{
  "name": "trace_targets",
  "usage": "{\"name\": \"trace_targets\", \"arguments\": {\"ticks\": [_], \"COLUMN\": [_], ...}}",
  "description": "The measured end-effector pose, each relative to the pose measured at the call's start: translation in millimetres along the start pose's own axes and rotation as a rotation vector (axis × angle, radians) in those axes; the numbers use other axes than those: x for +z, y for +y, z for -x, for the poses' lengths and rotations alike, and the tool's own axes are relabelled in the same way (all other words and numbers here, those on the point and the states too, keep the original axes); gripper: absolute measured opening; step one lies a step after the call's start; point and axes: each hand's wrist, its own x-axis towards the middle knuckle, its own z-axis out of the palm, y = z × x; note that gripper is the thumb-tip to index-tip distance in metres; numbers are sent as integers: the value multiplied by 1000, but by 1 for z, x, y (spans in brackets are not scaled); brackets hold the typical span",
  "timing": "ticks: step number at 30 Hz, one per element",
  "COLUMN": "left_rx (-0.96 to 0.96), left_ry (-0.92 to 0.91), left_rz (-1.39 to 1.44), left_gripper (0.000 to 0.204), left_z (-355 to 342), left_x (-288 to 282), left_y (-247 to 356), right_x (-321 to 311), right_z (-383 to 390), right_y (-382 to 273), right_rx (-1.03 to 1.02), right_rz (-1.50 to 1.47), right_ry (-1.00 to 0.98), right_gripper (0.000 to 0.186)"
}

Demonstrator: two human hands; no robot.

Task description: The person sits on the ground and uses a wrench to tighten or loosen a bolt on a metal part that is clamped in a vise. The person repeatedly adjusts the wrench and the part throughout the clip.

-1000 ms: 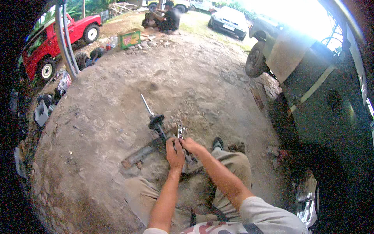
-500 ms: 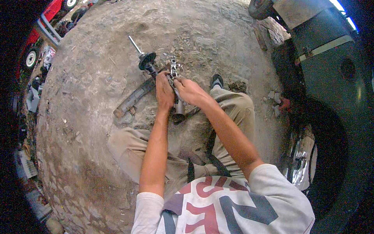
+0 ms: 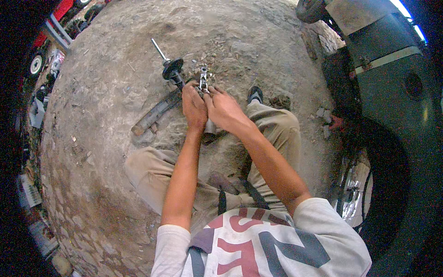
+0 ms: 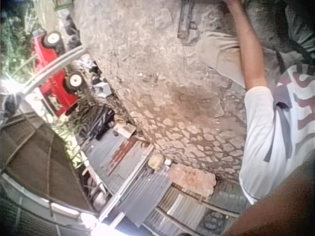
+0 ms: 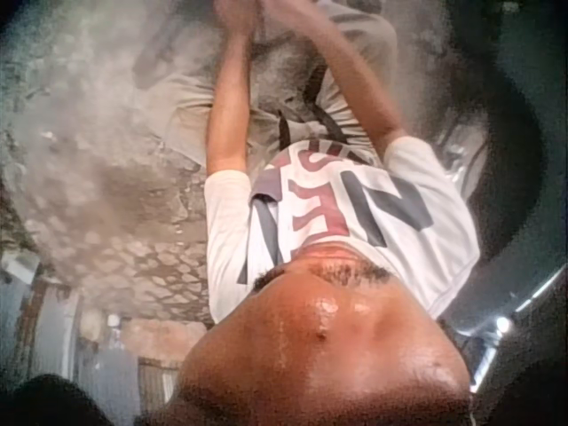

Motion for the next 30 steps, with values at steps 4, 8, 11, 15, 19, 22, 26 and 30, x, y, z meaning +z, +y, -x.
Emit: {"name": "trace_targets", "arguments": {"ticks": [4, 8, 11, 15, 19, 22, 26, 30], "left_rx": [28, 10, -16, -16, 23, 24, 22, 23], "left_ry": [38, 41, 21, 56, 55, 19, -36, -19], "left_rz": [14, 9, 24, 27, 30, -53, 14, -43], "left_gripper": [34, 34, 35, 34, 30, 29, 31, 29], "left_z": [1, 0, -1, -1, 2, 5, 6, 7], "left_x": [-1, 4, 2, -3, 1, 5, 6, 2], "left_y": [4, -2, 1, -3, 3, 5, 10, 13], "right_x": [-3, -3, -5, -27, -39, -13, 13, 9], "right_z": [12, -2, -8, 8, 16, 15, 10, 16], "right_y": [5, 4, 3, -22, 2, 21, 32, 28], "right_rx": [-134, -112, -69, 30, -70, -67, 110, 236], "right_rz": [240, 203, 178, -15, 167, 107, -200, -229], "right_ry": [5, -8, -55, -88, 304, 169, 103, 33], "right_gripper": [44, 44, 43, 39, 38, 39, 39, 40]}}
